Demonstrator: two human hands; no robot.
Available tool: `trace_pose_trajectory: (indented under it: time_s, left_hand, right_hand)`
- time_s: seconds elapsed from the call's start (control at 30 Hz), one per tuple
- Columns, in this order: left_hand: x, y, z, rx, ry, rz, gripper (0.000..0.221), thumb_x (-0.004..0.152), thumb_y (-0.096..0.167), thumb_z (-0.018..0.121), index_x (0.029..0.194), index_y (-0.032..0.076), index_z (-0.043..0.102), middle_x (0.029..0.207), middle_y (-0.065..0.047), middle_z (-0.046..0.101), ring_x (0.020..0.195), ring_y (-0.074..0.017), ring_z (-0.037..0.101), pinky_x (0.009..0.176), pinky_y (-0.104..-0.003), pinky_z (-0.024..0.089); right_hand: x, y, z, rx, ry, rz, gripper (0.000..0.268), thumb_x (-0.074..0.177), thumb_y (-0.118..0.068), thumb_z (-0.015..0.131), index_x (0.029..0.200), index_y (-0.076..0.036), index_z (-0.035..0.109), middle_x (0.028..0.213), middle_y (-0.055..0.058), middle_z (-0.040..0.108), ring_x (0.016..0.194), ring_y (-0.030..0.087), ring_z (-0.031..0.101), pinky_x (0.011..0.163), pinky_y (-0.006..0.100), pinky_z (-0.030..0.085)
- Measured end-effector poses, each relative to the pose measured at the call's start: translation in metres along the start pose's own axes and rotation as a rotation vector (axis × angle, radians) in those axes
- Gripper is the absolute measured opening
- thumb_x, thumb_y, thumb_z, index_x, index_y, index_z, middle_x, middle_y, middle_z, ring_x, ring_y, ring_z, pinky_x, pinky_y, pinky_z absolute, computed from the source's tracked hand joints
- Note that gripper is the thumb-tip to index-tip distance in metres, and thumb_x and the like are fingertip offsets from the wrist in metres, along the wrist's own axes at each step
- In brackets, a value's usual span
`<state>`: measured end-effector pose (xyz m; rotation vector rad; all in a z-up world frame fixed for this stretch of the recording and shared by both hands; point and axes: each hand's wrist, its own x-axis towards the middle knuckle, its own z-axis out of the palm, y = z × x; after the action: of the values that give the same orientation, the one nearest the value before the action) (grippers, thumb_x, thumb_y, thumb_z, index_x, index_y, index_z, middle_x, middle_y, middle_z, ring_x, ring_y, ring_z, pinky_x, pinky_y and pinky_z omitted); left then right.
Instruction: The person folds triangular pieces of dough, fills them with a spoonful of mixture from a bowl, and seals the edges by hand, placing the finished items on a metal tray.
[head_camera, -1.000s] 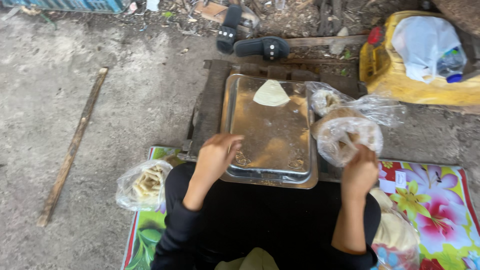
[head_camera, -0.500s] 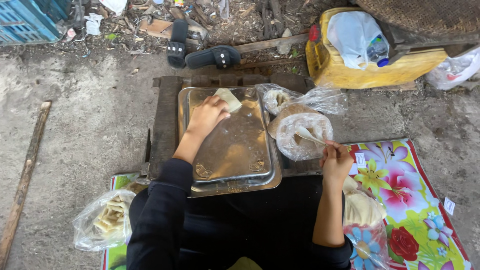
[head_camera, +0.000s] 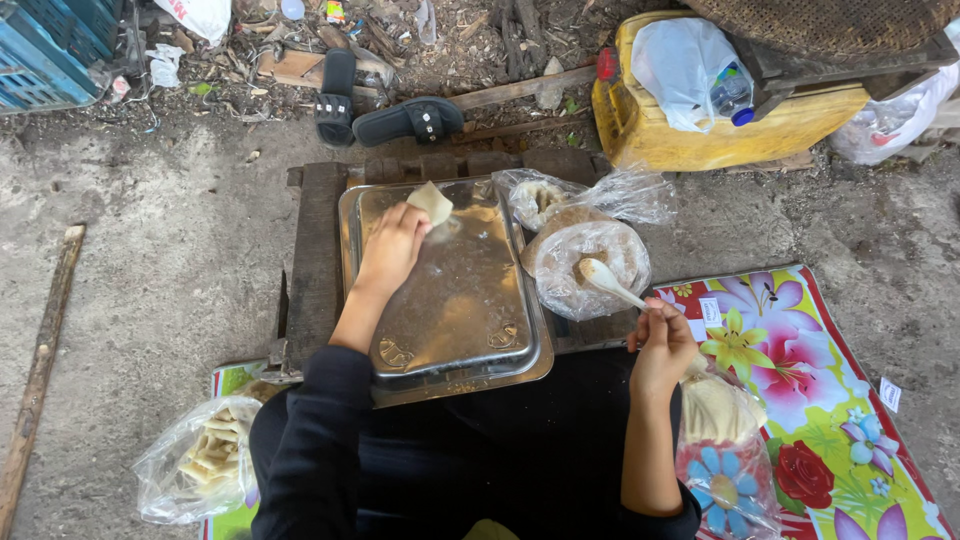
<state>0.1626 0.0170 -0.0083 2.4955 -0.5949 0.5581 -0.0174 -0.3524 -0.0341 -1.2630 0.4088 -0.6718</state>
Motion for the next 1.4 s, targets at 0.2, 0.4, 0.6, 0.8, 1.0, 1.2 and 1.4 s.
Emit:
trace_pose_trajectory:
  time_s: [0.2,0.4,0.6,0.8,1.0,1.2,1.4]
  left_hand:
    - [-0.023,0.026,0.003,0.129,-0.126,0.145,0.014,0.105,0.014,0.062,0.097,0.004,0.067,0.101,-0.013,0.072,0.088,-0.0261,0.070,0.084,-0.042,0.057]
    - [-0.111,0.116,-0.029,0.103,-0.193,0.206,0.032,0.081,0.026,0.081,0.096,0.003,0.065,0.088,-0.011,0.073,0.077,-0.0251,0.071,0.077,-0.041,0.058]
    - [-0.131,0.130,-0.056,0.067,0.072,0.013,0.040,0.081,0.029,0.083,0.107,0.006,0.064,0.103,-0.010,0.071,0.093,-0.0275,0.068,0.085,-0.042,0.052]
    - [-0.132,0.114,-0.055,0.154,0.071,-0.238,0.037,0.079,0.025,0.081,0.109,0.009,0.067,0.113,-0.010,0.063,0.102,-0.0315,0.061,0.085,-0.043,0.050]
    - [-0.136,0.116,-0.045,0.148,0.108,-0.243,0.023,0.086,0.022,0.078,0.106,0.014,0.071,0.110,-0.007,0.065,0.098,-0.0289,0.061,0.084,-0.043,0.049]
    - [-0.133,0.122,-0.048,0.062,0.107,-0.233,0.030,0.087,0.019,0.076,0.116,0.014,0.071,0.109,-0.006,0.071,0.098,-0.0280,0.066,0.081,-0.042,0.050]
    - [-0.132,0.117,-0.041,0.076,0.098,-0.285,0.036,0.087,0.010,0.073,0.123,0.011,0.067,0.102,-0.007,0.072,0.094,-0.0274,0.069,0.081,-0.041,0.051]
  right_hand:
    - [-0.022,0.006,0.018,0.035,-0.123,0.017,0.014,0.107,-0.005,0.054,0.108,0.001,0.067,0.080,0.003,0.057,0.062,0.006,0.046,0.049,0.023,0.040]
    - [-0.046,0.013,0.036,-0.032,-0.255,0.067,0.016,0.106,-0.005,0.055,0.109,0.002,0.069,0.080,0.003,0.058,0.061,0.006,0.047,0.046,0.023,0.041]
    - [-0.075,0.013,0.060,-0.258,-0.399,-0.035,0.016,0.104,-0.004,0.058,0.112,0.000,0.072,0.083,0.005,0.066,0.058,0.006,0.051,0.048,0.023,0.043]
    - [-0.090,-0.018,0.077,-0.668,-0.590,-0.912,0.041,0.082,0.016,0.061,0.116,-0.006,0.070,0.107,0.009,0.071,0.092,0.024,0.070,0.076,0.034,0.060]
    - [-0.089,-0.032,0.081,-0.740,-0.590,-1.167,0.041,0.078,0.014,0.070,0.113,-0.007,0.073,0.104,0.006,0.074,0.083,0.021,0.066,0.066,0.030,0.057]
    - [-0.087,-0.021,0.077,-0.695,-0.385,-1.203,0.024,0.088,0.008,0.070,0.109,-0.003,0.072,0.102,0.009,0.073,0.084,0.021,0.068,0.069,0.030,0.057]
    - [-0.042,0.004,0.033,-0.464,0.101,-0.627,0.007,0.109,0.004,0.056,0.111,-0.001,0.061,0.095,0.013,0.066,0.075,0.024,0.057,0.065,0.032,0.046]
